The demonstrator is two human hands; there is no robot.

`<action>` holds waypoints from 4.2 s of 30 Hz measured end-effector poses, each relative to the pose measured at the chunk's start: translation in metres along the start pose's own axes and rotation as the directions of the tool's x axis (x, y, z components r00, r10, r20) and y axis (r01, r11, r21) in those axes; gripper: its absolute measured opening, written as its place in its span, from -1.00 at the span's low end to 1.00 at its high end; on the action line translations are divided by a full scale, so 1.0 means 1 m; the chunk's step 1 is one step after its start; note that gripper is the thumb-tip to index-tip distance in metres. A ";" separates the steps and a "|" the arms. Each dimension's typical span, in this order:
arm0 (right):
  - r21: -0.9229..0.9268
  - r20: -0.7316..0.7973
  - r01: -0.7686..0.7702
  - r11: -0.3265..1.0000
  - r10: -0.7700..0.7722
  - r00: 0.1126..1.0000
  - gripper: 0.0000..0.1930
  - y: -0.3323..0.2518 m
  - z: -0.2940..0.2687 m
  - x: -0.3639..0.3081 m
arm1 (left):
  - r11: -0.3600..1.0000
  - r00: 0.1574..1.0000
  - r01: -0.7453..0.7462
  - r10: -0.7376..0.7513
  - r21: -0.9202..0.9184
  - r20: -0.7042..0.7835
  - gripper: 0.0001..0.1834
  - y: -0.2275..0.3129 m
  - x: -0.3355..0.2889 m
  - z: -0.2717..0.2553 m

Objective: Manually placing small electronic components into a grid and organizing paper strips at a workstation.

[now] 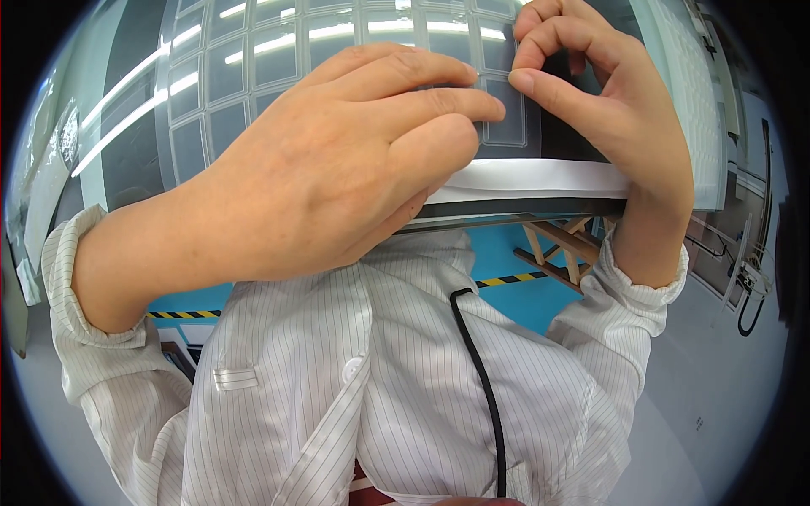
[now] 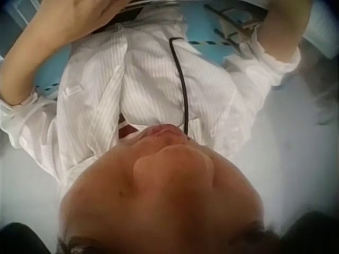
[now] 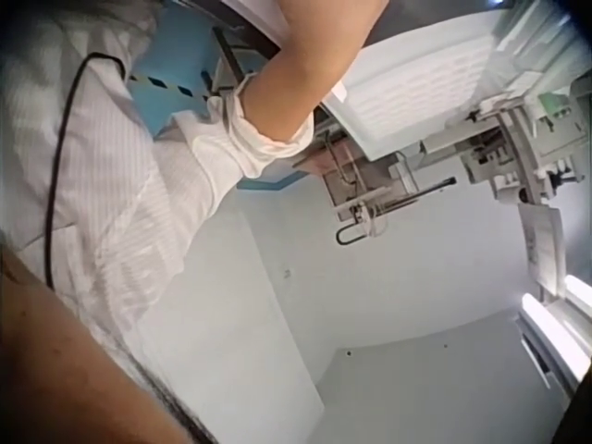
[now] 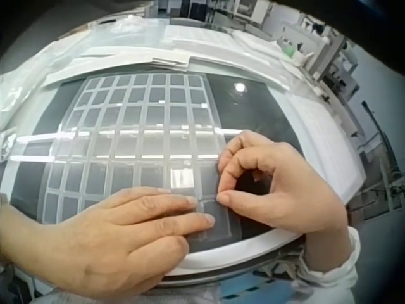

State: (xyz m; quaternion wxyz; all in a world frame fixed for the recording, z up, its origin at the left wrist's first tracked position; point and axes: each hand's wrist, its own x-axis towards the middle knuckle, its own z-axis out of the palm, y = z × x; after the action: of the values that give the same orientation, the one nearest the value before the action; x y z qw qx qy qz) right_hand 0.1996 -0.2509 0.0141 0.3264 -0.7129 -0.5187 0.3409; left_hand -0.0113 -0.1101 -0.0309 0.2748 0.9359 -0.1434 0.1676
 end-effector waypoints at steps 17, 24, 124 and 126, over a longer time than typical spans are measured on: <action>0.216 -0.058 0.406 0.888 -0.403 0.913 -0.88 0.033 -0.004 0.000 | 1.000 1.000 0.009 -0.009 -0.018 -0.023 -0.89 0.010 0.024 0.005; -0.176 -0.059 0.159 0.971 -0.171 0.983 -0.85 0.017 0.001 -0.015 | 1.000 1.000 0.001 -0.001 -0.031 -0.016 -0.91 0.007 0.020 0.006; 0.507 -0.091 0.465 0.726 -0.492 0.866 -0.92 0.074 0.016 0.066 | 0.877 0.804 -0.408 0.477 0.254 -0.355 -0.79 -0.059 0.028 0.025; 0.805 -0.261 0.579 0.129 -0.799 0.541 -0.91 0.096 0.025 0.084 | 0.868 0.786 -0.415 0.492 0.270 -0.374 -0.80 -0.065 0.027 0.030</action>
State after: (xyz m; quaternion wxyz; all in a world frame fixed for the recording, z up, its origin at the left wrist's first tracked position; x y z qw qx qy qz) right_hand 0.2481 -0.1915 -0.0909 0.6740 -0.0951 -0.5942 0.4286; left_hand 0.0432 -0.0793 -0.0741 0.1683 0.8329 -0.2854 0.4433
